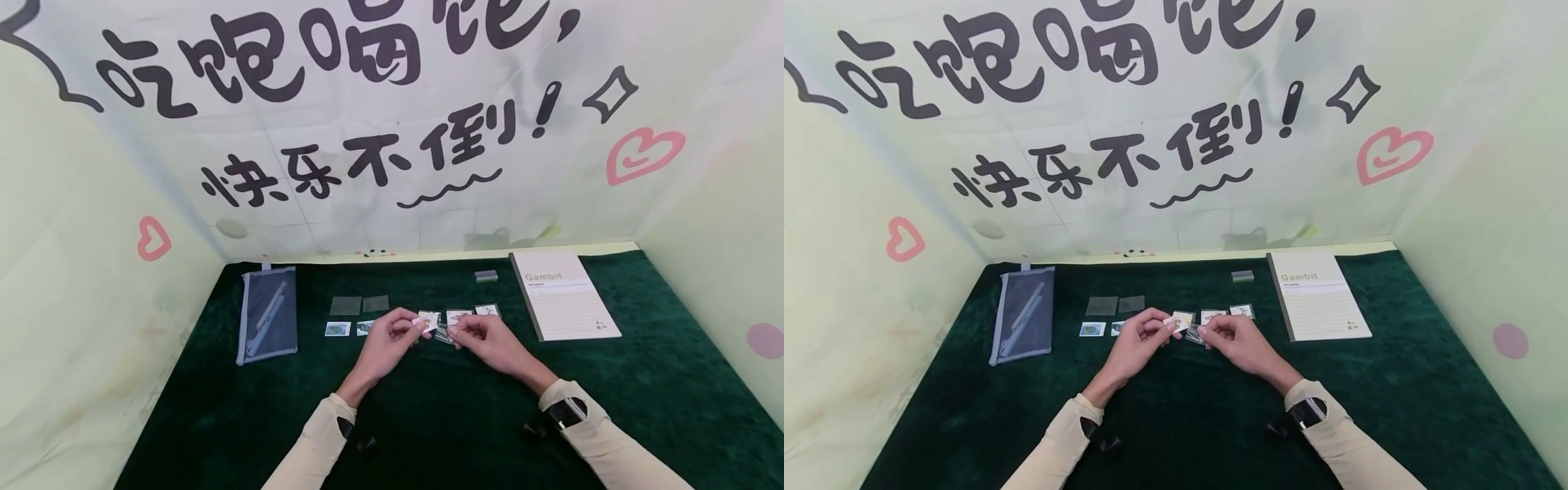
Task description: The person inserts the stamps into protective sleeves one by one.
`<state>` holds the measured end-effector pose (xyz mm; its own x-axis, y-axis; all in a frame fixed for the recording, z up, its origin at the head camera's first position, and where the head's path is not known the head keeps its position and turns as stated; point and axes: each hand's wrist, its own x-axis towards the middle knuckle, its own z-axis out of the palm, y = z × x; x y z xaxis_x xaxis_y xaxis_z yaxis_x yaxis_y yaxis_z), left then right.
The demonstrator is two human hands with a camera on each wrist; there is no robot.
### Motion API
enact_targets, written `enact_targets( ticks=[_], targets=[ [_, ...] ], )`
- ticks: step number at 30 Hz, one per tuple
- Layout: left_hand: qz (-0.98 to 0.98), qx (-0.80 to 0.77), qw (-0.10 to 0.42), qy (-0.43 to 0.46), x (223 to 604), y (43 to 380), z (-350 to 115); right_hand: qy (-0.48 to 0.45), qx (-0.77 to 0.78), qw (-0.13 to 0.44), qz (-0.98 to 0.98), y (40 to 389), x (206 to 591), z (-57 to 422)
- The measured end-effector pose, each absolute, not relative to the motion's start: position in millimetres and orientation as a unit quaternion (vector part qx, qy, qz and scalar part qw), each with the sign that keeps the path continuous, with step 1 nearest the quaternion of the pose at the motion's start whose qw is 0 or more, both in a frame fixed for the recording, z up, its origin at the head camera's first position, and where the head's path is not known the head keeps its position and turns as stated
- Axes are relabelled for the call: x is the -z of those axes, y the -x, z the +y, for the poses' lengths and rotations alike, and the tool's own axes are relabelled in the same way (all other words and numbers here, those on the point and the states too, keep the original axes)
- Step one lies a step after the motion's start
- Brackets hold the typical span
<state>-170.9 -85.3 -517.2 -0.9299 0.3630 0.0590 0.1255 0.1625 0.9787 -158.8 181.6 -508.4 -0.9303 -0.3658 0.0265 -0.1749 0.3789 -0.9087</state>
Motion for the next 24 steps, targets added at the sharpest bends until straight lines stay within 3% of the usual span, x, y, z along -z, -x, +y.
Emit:
enact_targets(
  ticks=[24],
  targets=[
    [0.764,-0.616,0.102,-0.162,515.8,170.3,-85.2,0.144,0.549,0.090,0.818,158.4,509.3,181.8]
  ],
)
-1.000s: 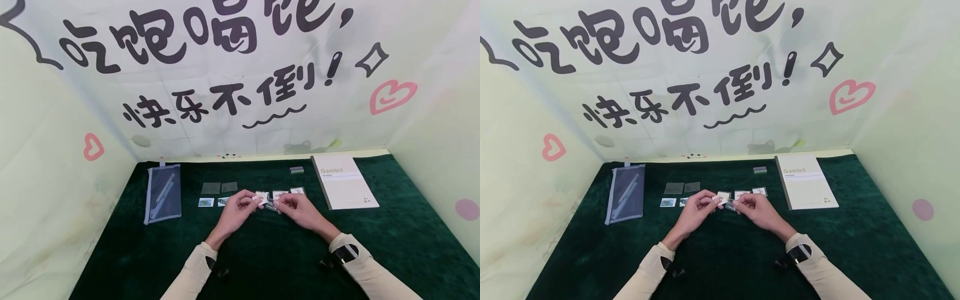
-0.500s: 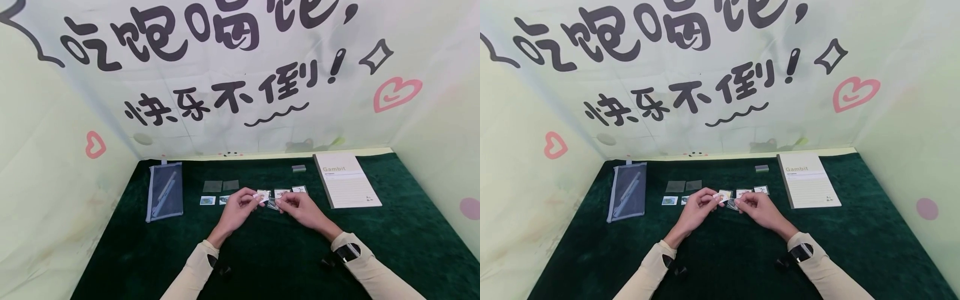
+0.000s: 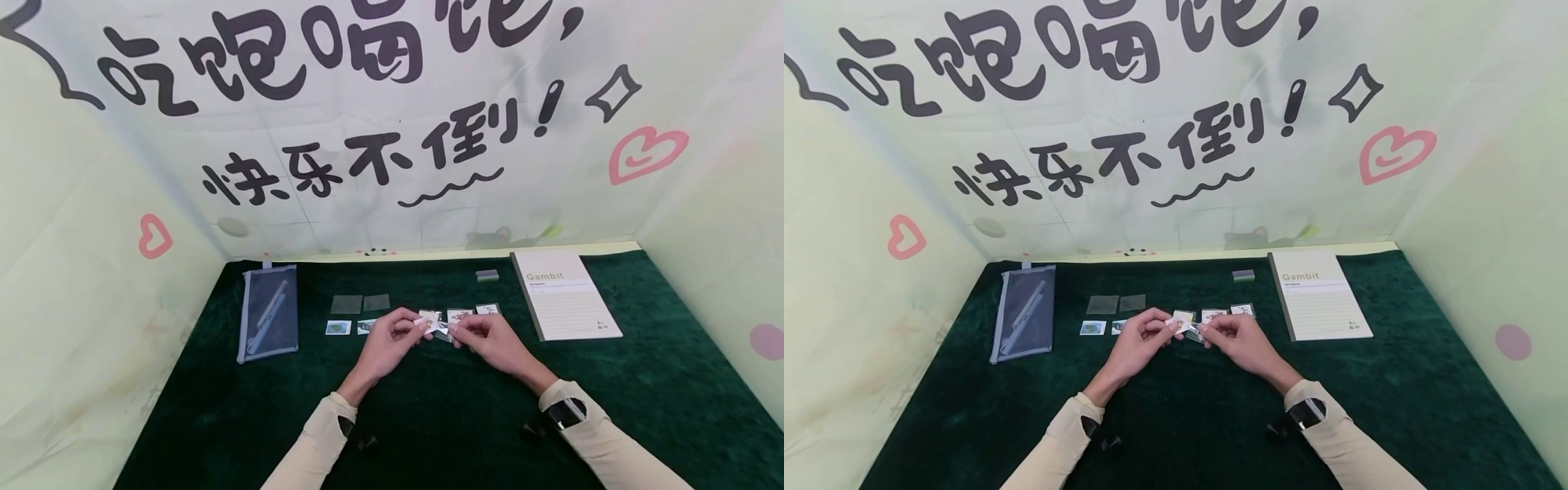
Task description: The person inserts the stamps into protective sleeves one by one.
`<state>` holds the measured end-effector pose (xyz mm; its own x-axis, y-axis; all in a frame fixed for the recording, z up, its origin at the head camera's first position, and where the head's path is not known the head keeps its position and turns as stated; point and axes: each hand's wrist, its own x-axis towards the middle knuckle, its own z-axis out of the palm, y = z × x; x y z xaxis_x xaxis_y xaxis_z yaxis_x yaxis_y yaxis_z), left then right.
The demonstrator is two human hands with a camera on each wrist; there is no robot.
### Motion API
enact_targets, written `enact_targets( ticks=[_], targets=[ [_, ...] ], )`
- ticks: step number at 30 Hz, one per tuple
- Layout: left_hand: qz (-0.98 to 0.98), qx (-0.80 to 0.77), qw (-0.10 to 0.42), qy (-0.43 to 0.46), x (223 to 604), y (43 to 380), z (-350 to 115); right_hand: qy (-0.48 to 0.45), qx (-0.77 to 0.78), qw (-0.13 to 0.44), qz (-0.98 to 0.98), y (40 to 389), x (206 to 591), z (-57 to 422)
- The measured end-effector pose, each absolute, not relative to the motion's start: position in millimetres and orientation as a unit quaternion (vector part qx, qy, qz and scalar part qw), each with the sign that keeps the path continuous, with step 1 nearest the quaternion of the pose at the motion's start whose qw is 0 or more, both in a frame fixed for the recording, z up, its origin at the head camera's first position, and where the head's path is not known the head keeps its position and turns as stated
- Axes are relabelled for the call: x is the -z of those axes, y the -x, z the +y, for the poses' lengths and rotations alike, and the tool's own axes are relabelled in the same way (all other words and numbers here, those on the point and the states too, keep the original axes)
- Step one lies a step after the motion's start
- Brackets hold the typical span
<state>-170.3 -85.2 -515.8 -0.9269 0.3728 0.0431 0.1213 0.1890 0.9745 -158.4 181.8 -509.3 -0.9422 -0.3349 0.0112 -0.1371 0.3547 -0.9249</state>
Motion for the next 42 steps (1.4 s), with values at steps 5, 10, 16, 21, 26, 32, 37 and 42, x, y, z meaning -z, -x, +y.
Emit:
enact_targets(
  ticks=[5,10,16,21,26,32,37,42],
  targets=[
    [0.767,-0.610,0.111,-0.163,514.3,170.4,-85.8,0.138,0.547,0.091,0.821,158.7,510.2,181.6],
    [0.772,-0.600,0.120,-0.173,513.8,170.4,-85.8,0.122,0.543,0.088,0.826,159.2,510.0,182.5],
    [0.768,-0.601,0.129,-0.183,513.8,170.8,-85.7,0.109,0.544,0.090,0.827,159.4,510.0,183.4],
    [0.774,-0.591,0.134,-0.185,514.4,171.0,-86.0,0.112,0.540,0.092,0.829,159.5,510.8,183.0],
    [0.779,-0.583,0.137,-0.184,514.9,170.8,-86.4,0.117,0.538,0.091,0.830,158.4,511.5,182.9],
    [0.785,-0.576,0.139,-0.182,513.7,170.1,-86.1,0.122,0.542,0.095,0.826,157.8,511.7,183.1],
    [0.789,-0.570,0.137,-0.184,511.8,168.7,-85.6,0.126,0.536,0.096,0.829,157.4,511.4,183.0],
    [0.793,-0.566,0.127,-0.186,512.5,167.9,-84.9,0.135,0.528,0.094,0.833,156.6,511.2,182.4]
  ],
)
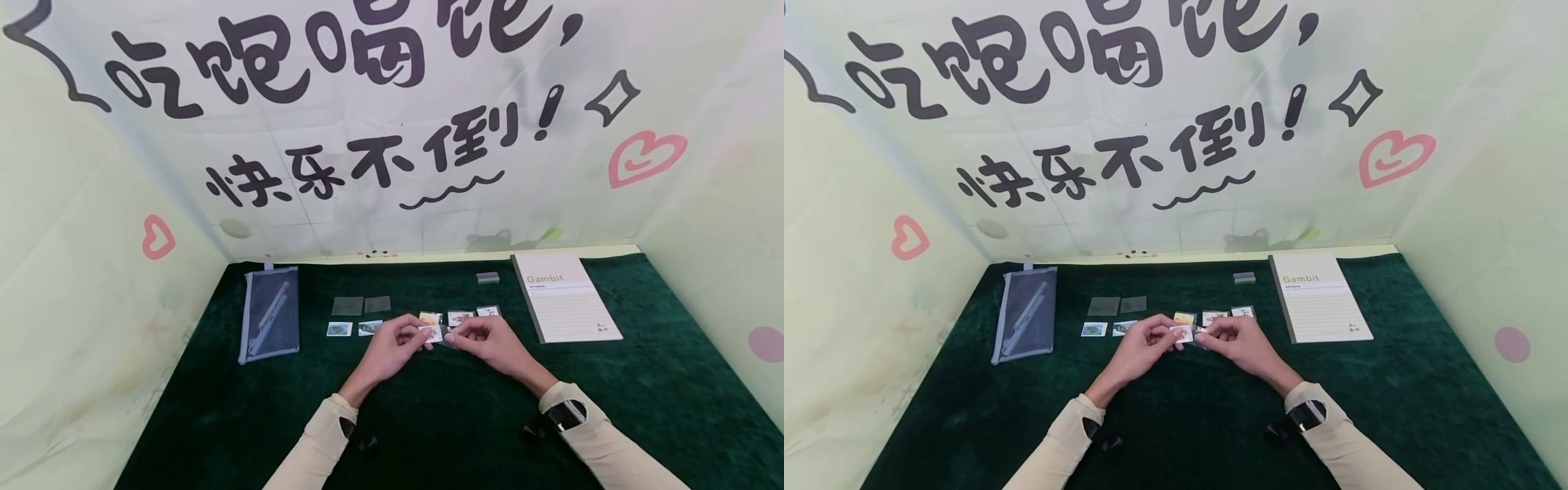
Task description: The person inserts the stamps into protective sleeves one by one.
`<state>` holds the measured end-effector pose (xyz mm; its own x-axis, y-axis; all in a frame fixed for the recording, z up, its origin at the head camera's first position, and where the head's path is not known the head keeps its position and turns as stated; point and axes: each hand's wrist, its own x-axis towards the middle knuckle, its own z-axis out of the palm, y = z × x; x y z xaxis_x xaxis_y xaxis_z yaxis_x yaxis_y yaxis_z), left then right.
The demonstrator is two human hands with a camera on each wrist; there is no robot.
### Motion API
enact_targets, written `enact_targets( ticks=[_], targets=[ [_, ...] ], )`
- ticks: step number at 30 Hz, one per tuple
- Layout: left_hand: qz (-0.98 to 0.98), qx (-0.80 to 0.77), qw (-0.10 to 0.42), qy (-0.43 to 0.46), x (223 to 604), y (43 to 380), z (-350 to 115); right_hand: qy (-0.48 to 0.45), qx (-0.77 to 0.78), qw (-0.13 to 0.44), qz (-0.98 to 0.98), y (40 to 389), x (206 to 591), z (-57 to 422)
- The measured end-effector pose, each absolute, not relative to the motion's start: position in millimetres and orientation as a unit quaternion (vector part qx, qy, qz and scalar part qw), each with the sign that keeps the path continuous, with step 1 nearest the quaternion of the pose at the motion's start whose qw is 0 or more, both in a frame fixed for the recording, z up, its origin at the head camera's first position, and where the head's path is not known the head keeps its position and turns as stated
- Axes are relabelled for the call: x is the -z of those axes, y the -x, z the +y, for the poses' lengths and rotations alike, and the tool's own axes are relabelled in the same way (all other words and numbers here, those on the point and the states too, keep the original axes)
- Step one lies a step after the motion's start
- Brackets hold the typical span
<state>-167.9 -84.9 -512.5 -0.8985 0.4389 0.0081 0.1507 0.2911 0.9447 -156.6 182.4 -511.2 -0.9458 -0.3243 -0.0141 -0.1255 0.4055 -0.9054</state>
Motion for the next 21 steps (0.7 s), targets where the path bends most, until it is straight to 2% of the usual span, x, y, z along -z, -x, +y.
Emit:
enact_targets(
  ticks=[21],
  targets=[
    [0.804,-0.535,0.127,-0.228,514.3,168.0,-84.1,0.150,0.509,0.085,0.843,156.8,510.0,181.3]
  ],
)
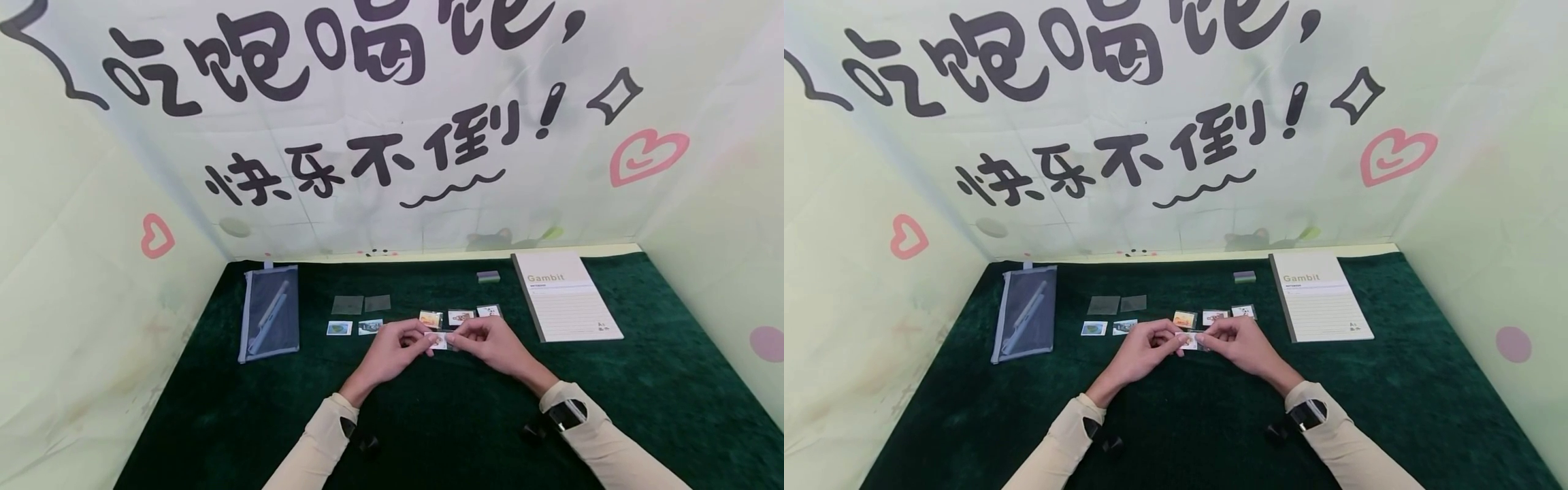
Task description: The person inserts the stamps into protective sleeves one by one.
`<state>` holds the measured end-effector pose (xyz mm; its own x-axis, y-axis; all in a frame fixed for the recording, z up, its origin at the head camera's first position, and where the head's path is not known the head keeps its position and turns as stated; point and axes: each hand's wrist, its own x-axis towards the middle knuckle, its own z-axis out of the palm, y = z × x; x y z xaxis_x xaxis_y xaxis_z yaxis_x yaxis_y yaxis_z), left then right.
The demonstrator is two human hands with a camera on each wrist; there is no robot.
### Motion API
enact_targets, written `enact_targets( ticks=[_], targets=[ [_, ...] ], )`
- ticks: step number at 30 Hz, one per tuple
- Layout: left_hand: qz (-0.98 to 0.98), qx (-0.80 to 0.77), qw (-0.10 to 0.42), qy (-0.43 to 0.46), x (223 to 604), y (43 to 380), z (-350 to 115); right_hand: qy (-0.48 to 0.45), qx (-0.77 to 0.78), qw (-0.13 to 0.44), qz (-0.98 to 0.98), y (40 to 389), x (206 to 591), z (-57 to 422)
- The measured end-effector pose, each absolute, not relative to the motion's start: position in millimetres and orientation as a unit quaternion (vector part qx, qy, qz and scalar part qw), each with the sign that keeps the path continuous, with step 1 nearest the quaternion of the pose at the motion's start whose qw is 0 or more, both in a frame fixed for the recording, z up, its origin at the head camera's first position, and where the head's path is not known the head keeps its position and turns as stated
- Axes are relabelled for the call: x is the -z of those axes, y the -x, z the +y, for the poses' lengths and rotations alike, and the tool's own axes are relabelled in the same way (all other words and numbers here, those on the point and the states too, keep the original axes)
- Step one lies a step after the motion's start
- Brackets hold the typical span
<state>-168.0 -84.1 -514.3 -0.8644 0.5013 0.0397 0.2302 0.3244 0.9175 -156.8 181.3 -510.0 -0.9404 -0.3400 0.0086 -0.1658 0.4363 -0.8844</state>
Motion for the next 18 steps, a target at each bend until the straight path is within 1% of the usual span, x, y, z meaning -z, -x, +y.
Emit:
enact_targets(
  ticks=[12,18],
  targets=[
    [0.813,-0.525,0.121,-0.221,515.5,167.6,-81.6,0.139,0.545,0.118,0.819,155.8,507.8,181.7],
    [0.802,-0.547,0.123,-0.206,516.1,169.5,-82.0,0.117,0.571,0.103,0.806,156.3,509.6,181.7]
  ],
)
